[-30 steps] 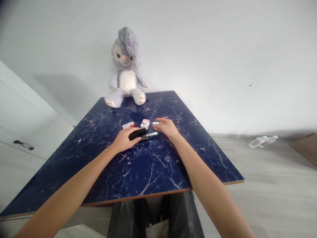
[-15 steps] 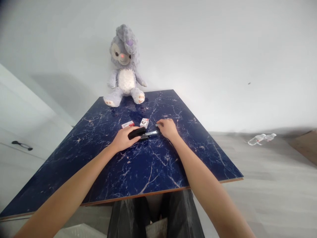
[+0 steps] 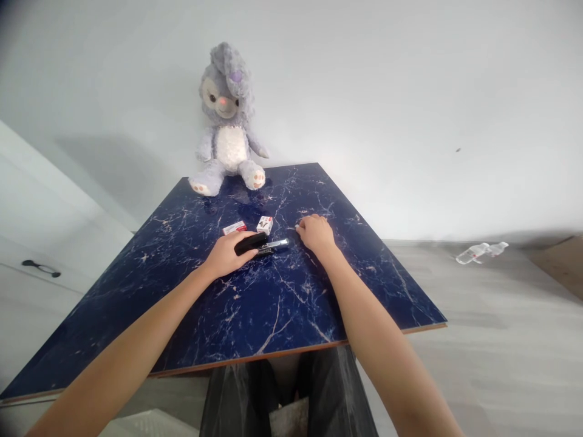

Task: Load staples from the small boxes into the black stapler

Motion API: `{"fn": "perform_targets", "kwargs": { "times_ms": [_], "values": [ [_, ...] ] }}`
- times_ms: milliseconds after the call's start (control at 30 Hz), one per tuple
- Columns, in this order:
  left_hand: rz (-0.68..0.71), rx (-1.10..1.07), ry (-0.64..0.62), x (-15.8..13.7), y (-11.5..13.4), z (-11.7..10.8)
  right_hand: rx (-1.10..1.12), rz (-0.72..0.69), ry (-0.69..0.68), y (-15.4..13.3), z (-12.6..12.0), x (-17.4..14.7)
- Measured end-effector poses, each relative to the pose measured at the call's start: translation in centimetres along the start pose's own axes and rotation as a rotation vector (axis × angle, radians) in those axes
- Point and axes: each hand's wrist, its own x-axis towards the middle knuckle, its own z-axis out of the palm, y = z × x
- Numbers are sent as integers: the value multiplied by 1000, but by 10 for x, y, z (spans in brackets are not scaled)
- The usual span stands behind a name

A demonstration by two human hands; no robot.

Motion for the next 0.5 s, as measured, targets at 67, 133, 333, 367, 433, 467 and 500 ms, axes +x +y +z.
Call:
{"fn": "perform_targets", "kwargs": {
  "times_ms": [67, 133, 333, 367, 433, 467, 500],
  "values": [
    [-1, 0, -6, 0, 0, 0, -1, -25, -8, 0, -1, 1],
    [-3, 0, -8, 0, 1, -1, 55, -58, -23, -2, -3, 2],
    [18, 6, 16, -1, -1, 1, 389, -233, -173, -21, -17, -5],
    [19, 9, 19, -1, -1, 2, 396, -261, -202, -23, -19, -7],
    [13, 9, 21, -1, -1, 2, 382, -307, -259, -27, -22, -11],
    [11, 8, 22, -1, -1, 2, 372, -324, -282, -28, -24, -12],
    [9, 6, 23, -1, -1, 2, 363, -338, -299, -29, -25, -14]
  ]
}}
